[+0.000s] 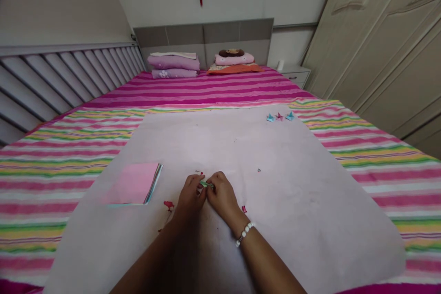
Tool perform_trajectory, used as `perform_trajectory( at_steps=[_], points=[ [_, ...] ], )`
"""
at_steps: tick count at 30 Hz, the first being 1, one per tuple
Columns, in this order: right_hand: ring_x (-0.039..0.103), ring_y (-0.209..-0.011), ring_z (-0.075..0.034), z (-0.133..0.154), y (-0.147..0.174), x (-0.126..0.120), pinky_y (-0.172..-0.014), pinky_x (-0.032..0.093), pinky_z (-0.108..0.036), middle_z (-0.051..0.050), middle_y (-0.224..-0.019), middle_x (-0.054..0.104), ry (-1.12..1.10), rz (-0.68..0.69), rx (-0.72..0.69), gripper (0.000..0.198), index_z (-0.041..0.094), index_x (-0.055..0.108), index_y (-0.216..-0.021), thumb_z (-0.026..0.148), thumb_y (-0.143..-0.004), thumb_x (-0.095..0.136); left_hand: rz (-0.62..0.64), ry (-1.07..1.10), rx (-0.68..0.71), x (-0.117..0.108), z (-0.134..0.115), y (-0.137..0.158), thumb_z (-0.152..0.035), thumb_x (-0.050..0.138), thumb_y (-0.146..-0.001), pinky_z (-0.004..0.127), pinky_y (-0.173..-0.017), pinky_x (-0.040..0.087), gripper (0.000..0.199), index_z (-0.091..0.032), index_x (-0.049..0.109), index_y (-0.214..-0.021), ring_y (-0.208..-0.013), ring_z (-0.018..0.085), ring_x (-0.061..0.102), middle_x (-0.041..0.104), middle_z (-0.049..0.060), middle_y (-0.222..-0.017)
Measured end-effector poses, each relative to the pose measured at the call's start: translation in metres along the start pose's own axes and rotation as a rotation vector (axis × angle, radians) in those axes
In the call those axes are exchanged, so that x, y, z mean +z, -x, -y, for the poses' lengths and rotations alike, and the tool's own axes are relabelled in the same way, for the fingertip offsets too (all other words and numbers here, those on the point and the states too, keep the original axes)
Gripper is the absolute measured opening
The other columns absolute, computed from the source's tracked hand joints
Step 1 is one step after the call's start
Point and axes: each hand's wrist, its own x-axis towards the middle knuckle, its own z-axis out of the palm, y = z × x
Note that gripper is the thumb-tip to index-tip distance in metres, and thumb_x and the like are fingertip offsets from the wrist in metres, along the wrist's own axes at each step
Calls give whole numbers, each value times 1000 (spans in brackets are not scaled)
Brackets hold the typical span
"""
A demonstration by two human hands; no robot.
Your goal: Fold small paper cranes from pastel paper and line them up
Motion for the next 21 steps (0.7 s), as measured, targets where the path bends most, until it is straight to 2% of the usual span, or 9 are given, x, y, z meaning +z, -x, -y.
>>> perform_trajectory(
  at_steps=[4, 8, 11, 14, 17, 21],
  points=[
    [51, -66, -15, 3, -1, 0, -59, 42, -26, -1, -77, 52, 39, -7, 17, 19, 19, 57, -69, 3, -75, 51, -52, 62, -42, -2, 1, 1, -7, 52, -73, 29, -73, 53, 40, -17, 55, -111, -78, 15, 59, 58, 7, -100],
    [54, -71, -15, 9, 4, -4, -64, 45, -27, -3, -87, 53, 54, -11, -39, 17, 20, 60, -79, 7, -82, 50, -102, 139, -121, -11, 0, 2, -16, 51, -79, 27, -65, 54, 30, -14, 56, -109, -78, 15, 62, 61, 10, -102],
    [55, -77, -17, 12, 11, -4, -70, 47, -29, -5, -93, 52, 70, -24, -87, 19, 21, 62, -85, 8, -84, 48, -92, 192, -169, -14, -2, 4, -22, 51, -81, 26, -64, 55, 29, -14, 57, -108, -81, 16, 65, 65, 10, -103],
    [55, -79, -18, 13, 16, 0, -72, 48, -30, -6, -94, 52, 54, -37, -94, 22, 22, 63, -88, 7, -84, 47, -71, 205, -200, -14, -6, 6, -19, 53, -78, 29, -69, 56, 28, -14, 61, -104, -82, 17, 67, 69, 10, -99],
    [55, -77, -18, 14, 19, 4, -70, 49, -30, -6, -92, 53, 33, -47, -97, 24, 22, 64, -86, 5, -83, 46, -67, 192, -218, -13, -9, 5, -16, 52, -77, 31, -74, 54, 23, -14, 65, -96, -83, 18, 67, 72, 9, -93],
    [55, -76, -18, 17, 21, 5, -68, 49, -29, -6, -91, 53, 37, -30, -109, 24, 22, 64, -80, 6, -83, 46, -55, 170, -222, -15, -14, 3, -19, 49, -80, 30, -70, 53, 22, -15, 66, -93, -73, 17, 67, 73, 6, -84]
  ],
)
